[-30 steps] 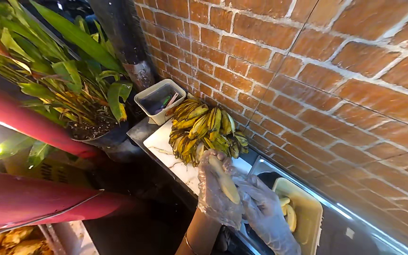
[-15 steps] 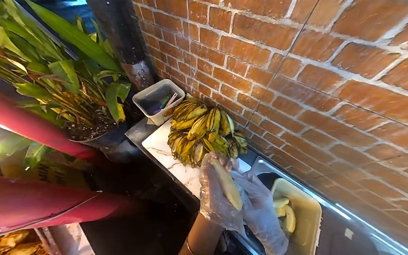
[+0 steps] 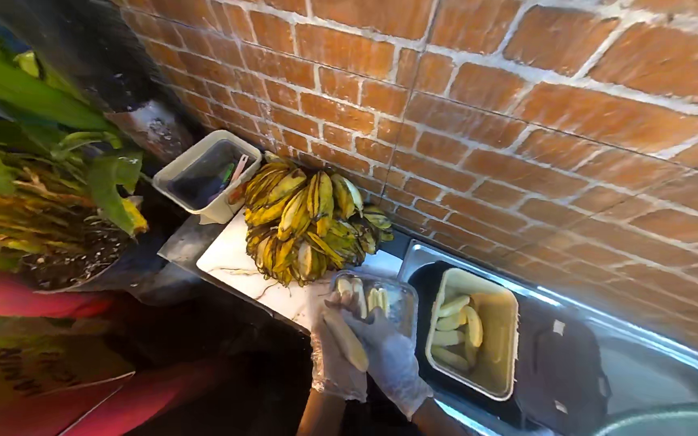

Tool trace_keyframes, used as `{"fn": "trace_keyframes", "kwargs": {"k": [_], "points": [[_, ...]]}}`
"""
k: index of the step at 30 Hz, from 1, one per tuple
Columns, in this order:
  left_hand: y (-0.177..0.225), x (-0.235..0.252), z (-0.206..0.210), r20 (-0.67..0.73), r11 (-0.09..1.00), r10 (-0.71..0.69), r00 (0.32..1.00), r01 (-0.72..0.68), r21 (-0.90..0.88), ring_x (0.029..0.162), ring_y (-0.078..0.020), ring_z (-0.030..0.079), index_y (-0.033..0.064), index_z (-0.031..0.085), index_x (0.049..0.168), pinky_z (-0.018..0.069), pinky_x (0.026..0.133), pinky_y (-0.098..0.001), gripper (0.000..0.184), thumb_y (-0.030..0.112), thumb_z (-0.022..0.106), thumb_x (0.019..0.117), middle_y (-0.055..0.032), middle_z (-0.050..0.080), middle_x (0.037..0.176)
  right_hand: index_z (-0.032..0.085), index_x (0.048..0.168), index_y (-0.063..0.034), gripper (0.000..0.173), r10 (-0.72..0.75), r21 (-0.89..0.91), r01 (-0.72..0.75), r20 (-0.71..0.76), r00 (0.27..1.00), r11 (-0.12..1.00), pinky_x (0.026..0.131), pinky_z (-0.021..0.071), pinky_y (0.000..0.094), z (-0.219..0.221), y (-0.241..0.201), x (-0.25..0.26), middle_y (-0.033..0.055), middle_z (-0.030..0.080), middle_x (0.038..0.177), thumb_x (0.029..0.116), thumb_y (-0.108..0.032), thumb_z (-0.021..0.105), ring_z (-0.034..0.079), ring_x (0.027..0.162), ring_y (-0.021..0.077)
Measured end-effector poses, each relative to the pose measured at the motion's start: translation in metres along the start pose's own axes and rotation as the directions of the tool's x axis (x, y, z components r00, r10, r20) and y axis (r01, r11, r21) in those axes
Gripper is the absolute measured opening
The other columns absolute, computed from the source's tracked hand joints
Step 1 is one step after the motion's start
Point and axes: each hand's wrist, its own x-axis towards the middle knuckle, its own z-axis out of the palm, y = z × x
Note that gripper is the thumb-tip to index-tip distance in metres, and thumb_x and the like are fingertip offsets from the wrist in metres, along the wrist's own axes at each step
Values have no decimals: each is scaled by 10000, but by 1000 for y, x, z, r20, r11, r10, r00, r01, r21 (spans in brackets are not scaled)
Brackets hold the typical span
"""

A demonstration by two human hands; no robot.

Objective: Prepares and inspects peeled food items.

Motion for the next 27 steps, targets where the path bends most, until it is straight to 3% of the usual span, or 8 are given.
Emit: {"fn": "trace_keyframes", "kwargs": {"k": [3,6,9,12,15,19,22,27], "points": [[-25,30,-47,-78,995,-76,994,80,59,1080,-243,678,81,523,1331,586,850,-413,523,405,194,1083,-121,681,1195,470,1470,-575,619,199,-139,-174,196,960,975,772,620,527,10,28,-8,172,597,1359,982,-217,604,702,1030,338],[-44,67,-63,-113,902,97,989,-40,429,1192,-253,624,-1,440,1453,525,992,-426,489,296,241,1120,-176,608,1353,443,1515,-536,648,346,-147,-326,140,928,934,791,616,527,-3,64,-21,151,578,1446,971,-217,590,716,1033,335],[-61,95,-54,-13,338,328,945,-105,935,1221,-236,617,-16,567,1389,500,1058,-416,368,170,447,1095,-183,633,1340,534,1473,-493,493,440,-100,-450,-110,891,887,712,623,505,-20,112,-45,121,680,1275,1035,-269,500,737,862,281],[-86,96,-33,298,-338,304,905,-190,922,1294,-340,585,47,616,1384,438,1118,-534,399,188,591,1010,-199,622,1377,567,1475,-412,459,527,19,-544,-275,804,839,760,619,516,-57,157,-75,140,692,1205,1040,-272,524,728,890,289],[-150,68,-9,466,-324,94,880,-415,850,1219,-239,634,83,667,1313,492,1088,-438,342,233,608,1012,-129,674,1295,591,1474,-328,427,615,195,-591,-389,686,783,829,605,533,-95,191,-111,139,695,1225,1052,-283,544,714,969,281],[-277,64,-2,174,-363,-359,917,-309,879,1180,-281,651,87,660,1328,512,1042,-480,439,382,588,1012,-151,686,1261,612,1460,-273,439,645,240,-623,-498,579,744,766,597,475,-117,222,-155,116,702,1095,1028,-287,537,689,882,225],[-359,85,-15,-114,-579,-367,923,-131,805,1221,-356,622,78,591,1393,504,1022,-573,650,557,587,954,-189,655,1305,595,1477,-204,450,664,289,-618,-510,547,731,881,593,469,-119,231,-186,136,714,1194,1030,-233,553,705,1008,242],[-389,84,-2,-184,-662,-301,936,-66,746,1304,-365,560,74,512,1462,478,1041,-574,503,294,545,1011,-202,577,1417,565,1479,-63,450,714,414,-586,-479,510,697,892,589,381,-113,227,-224,197,691,1211,1037,-144,559,692,983,214]]}}
